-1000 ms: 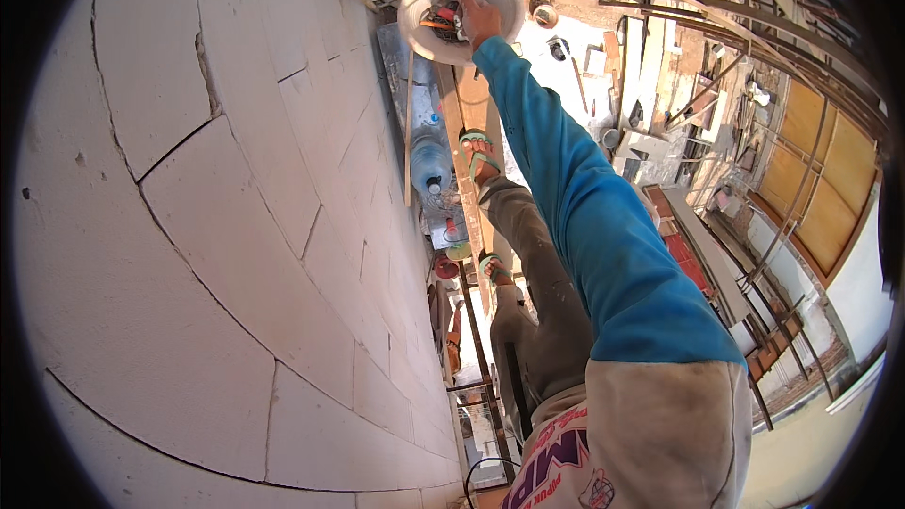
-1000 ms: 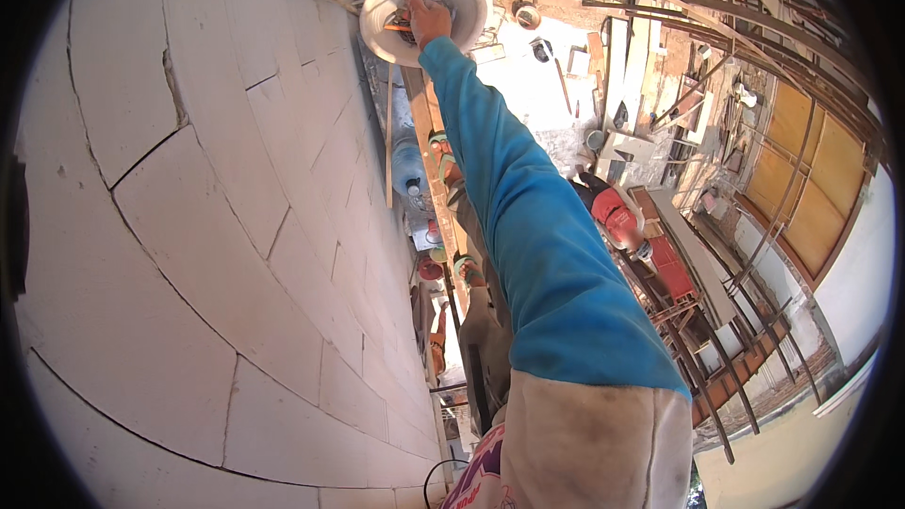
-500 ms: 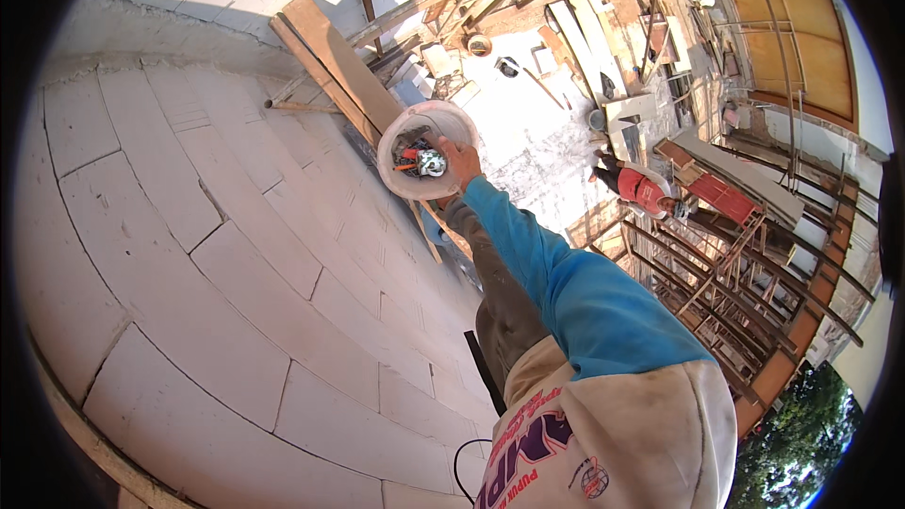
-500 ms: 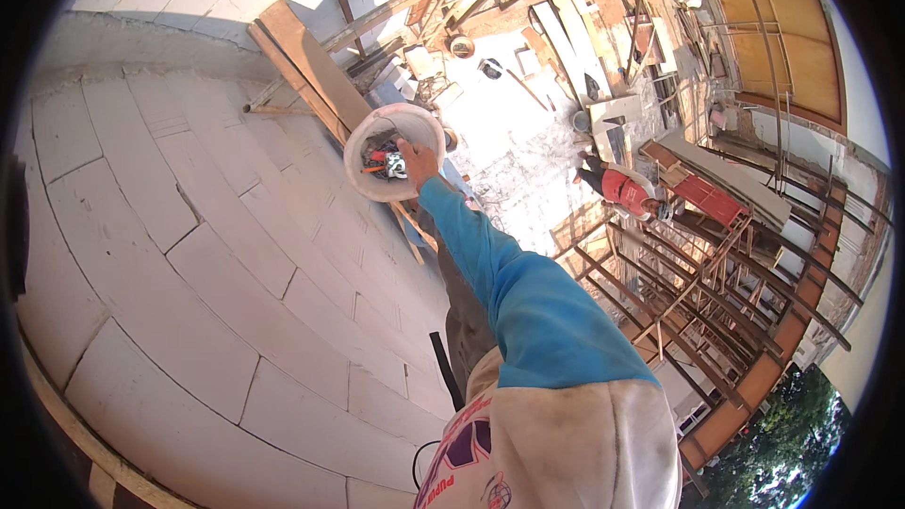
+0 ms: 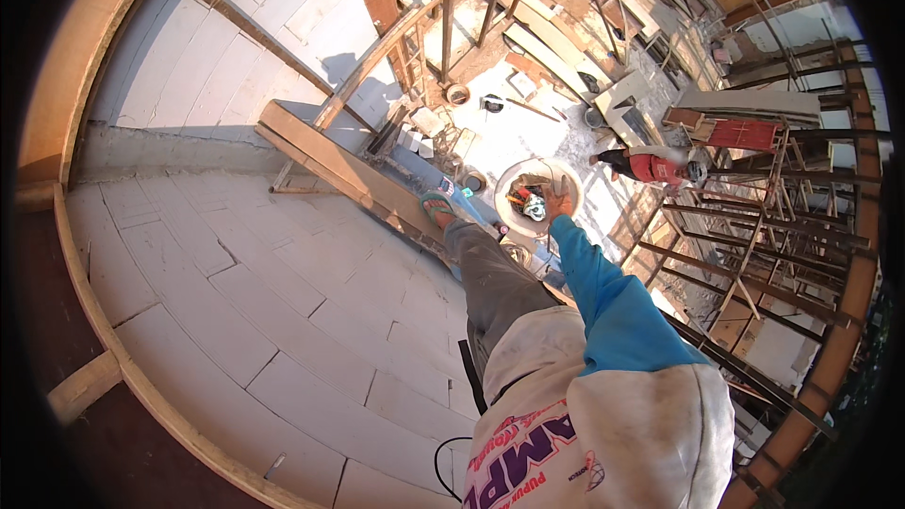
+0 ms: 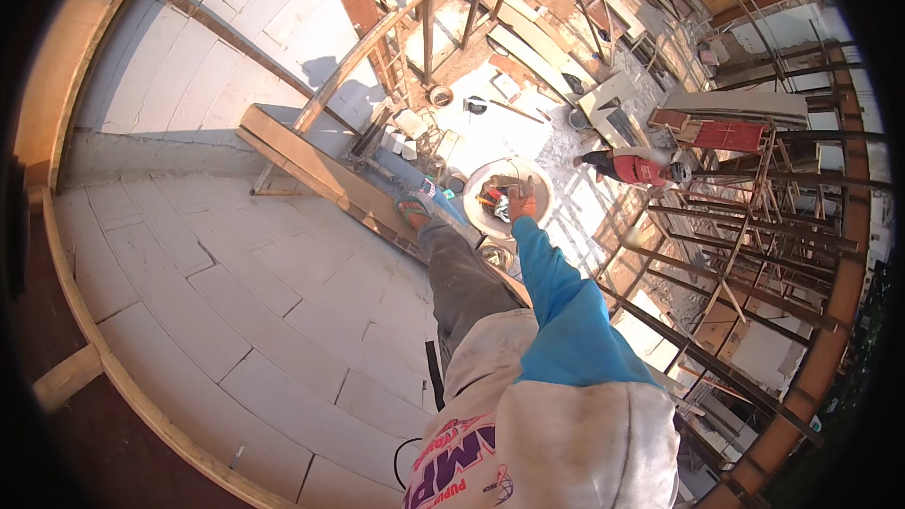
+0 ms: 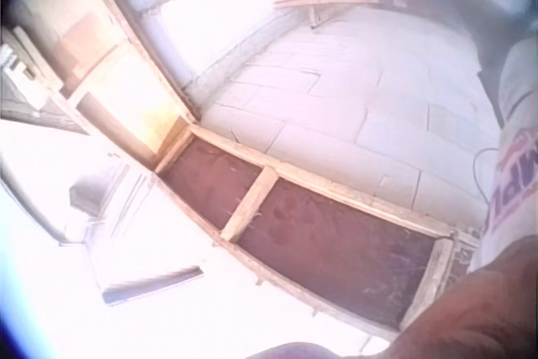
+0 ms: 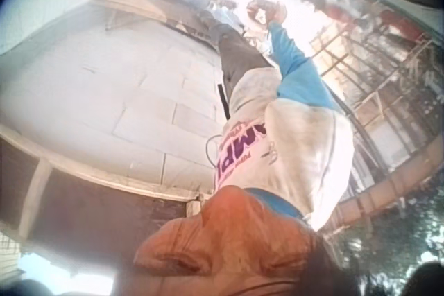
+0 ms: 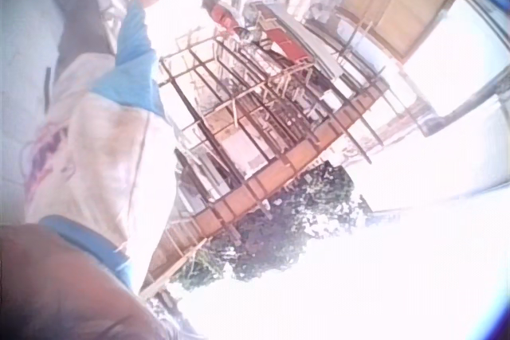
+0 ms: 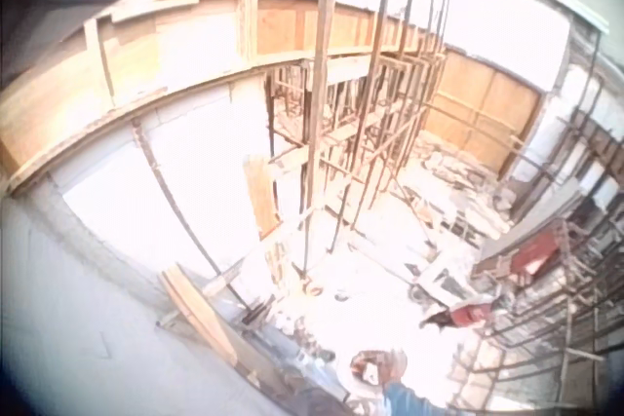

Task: The person stands on a wooden framework at a construction site, using an axe to hammer nails and then cutting and twisting pieces of wire by hand to secure rebar components.

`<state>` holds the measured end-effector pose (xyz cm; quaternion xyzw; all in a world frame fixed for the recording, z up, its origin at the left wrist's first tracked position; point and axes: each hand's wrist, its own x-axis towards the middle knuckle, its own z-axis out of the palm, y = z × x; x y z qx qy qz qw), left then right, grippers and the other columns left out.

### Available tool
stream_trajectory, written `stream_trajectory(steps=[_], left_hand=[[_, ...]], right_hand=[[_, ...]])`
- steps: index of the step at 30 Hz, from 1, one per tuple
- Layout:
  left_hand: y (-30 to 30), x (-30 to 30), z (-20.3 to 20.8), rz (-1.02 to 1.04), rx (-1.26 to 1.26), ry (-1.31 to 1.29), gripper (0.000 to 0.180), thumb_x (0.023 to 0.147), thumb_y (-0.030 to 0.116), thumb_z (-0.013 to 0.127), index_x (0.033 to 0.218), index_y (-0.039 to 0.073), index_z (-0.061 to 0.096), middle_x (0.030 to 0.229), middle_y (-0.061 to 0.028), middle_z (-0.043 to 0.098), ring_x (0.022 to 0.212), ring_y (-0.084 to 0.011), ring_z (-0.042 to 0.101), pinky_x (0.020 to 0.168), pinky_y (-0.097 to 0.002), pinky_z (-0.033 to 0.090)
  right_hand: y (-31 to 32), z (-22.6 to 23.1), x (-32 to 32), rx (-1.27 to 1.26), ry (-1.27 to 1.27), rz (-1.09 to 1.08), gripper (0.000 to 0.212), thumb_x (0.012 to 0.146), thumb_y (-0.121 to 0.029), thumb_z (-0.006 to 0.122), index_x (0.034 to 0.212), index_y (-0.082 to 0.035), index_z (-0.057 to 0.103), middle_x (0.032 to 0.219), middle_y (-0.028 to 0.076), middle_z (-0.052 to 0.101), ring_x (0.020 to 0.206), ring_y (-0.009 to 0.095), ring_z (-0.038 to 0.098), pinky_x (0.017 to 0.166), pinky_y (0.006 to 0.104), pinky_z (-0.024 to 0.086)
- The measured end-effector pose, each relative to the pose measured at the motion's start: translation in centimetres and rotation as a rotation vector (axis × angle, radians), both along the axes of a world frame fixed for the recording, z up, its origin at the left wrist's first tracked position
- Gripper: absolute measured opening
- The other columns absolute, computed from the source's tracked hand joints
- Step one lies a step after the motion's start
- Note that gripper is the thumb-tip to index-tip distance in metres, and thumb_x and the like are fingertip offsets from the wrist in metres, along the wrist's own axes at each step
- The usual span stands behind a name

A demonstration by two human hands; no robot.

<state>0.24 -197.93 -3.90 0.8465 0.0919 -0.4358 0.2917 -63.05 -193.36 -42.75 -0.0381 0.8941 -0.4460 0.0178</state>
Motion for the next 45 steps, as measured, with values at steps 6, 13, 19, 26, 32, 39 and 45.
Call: stream_trajectory(steps=[6, 13, 19, 26, 32, 39, 45], left_hand=[[6.0, 0.6, 2.3, 0.141, -0.044, -0.088, 0.035, 0.096, 0.047, 0.042, 0.084, 0.016, 0.051, 0.059, 0.0019, 0.049, 0.051, -0.0130, 0.046, 0.046, -0.0278, 0.039], [16.0, 2.9, 9.5, 0.470, -0.215, -0.333, 0.035, 0.096, 0.047, 0.042, 0.083, 0.016, 0.051, 0.059, 0.0018, 0.049, 0.051, -0.0130, 0.046, 0.045, -0.0277, 0.038], [20.7, -0.2, 11.7, 0.463, -0.244, -0.350, 0.024, 0.095, 0.031, 0.040, 0.076, 0.019, 0.048, 0.055, 0.0037, 0.042, 0.050, -0.0148, 0.043, 0.046, -0.0301, 0.036], [19.6, 0.2, 12.0, 0.094, -0.251, -0.211, 0.030, 0.095, 0.037, 0.042, 0.109, 0.012, 0.048, 0.086, -0.0057, 0.057, 0.074, -0.0235, 0.057, 0.059, -0.0418, 0.050], [22.5, 4.7, 13.2, -0.145, 0.065, 0.154, 0.062, 0.093, 0.050, 0.043, 0.134, 0.003, 0.040, 0.116, -0.0151, 0.058, 0.111, -0.0357, 0.055, 0.070, -0.0506, 0.051], [15.7, -0.4, 16.3, -0.711, 0.221, -0.011, 0.058, 0.088, 0.048, 0.051, 0.128, 0.006, 0.045, 0.117, -0.0144, 0.059, 0.108, -0.0363, 0.056, 0.073, -0.0551, 0.048], [10.0, -3.4, 26.1, -1.207, 0.031, -0.291, 0.055, 0.085, 0.047, 0.058, 0.122, 0.008, 0.049, 0.117, -0.0139, 0.059, 0.105, -0.0367, 0.056, 0.075, -0.0589, 0.046]], right_hand=[[4.5, 18.5, -4.9, 0.376, -0.445, 0.119, 0.080, 0.083, -0.033, 0.062, 0.149, -0.022, 0.020, 0.111, 0.031, 0.059, 0.105, 0.040, 0.059, 0.086, 0.0425, 0.046], [27.1, 10.7, -1.4, -0.427, -0.853, 0.258, 0.040, 0.096, -0.021, 0.043, 0.130, 0.000, 0.048, 0.118, 0.012, 0.060, 0.100, 0.020, 0.060, 0.084, 0.0284, 0.051], [35.0, 9.6, -3.5, 0.152, -0.675, 0.191, 0.040, 0.091, -0.028, 0.054, 0.119, 0.000, 0.059, 0.097, 0.010, 0.064, 0.068, 0.018, 0.055, 0.055, 0.0296, 0.046], [40.1, 7.6, 1.2, 0.110, -0.706, 0.162, 0.036, 0.088, -0.026, 0.058, 0.107, 0.003, 0.066, 0.086, 0.010, 0.067, 0.055, 0.018, 0.056, 0.043, 0.0318, 0.045], [38.9, 7.1, 6.2, 0.039, -0.627, 0.129, 0.024, 0.082, -0.020, 0.066, 0.100, -0.004, 0.069, 0.071, 0.004, 0.062, 0.050, 0.012, 0.051, 0.045, 0.0302, 0.043], [36.1, 15.6, 7.7, 0.296, -0.658, 0.089, 0.031, 0.080, -0.031, 0.062, 0.101, -0.009, 0.070, 0.096, 0.018, 0.069, 0.090, 0.031, 0.066, 0.080, 0.0404, 0.050], [36.5, 14.1, 8.0, 0.364, -0.574, 0.108, 0.032, 0.080, -0.035, 0.062, 0.102, -0.013, 0.070, 0.094, 0.021, 0.067, 0.090, 0.035, 0.065, 0.080, 0.0436, 0.050]])
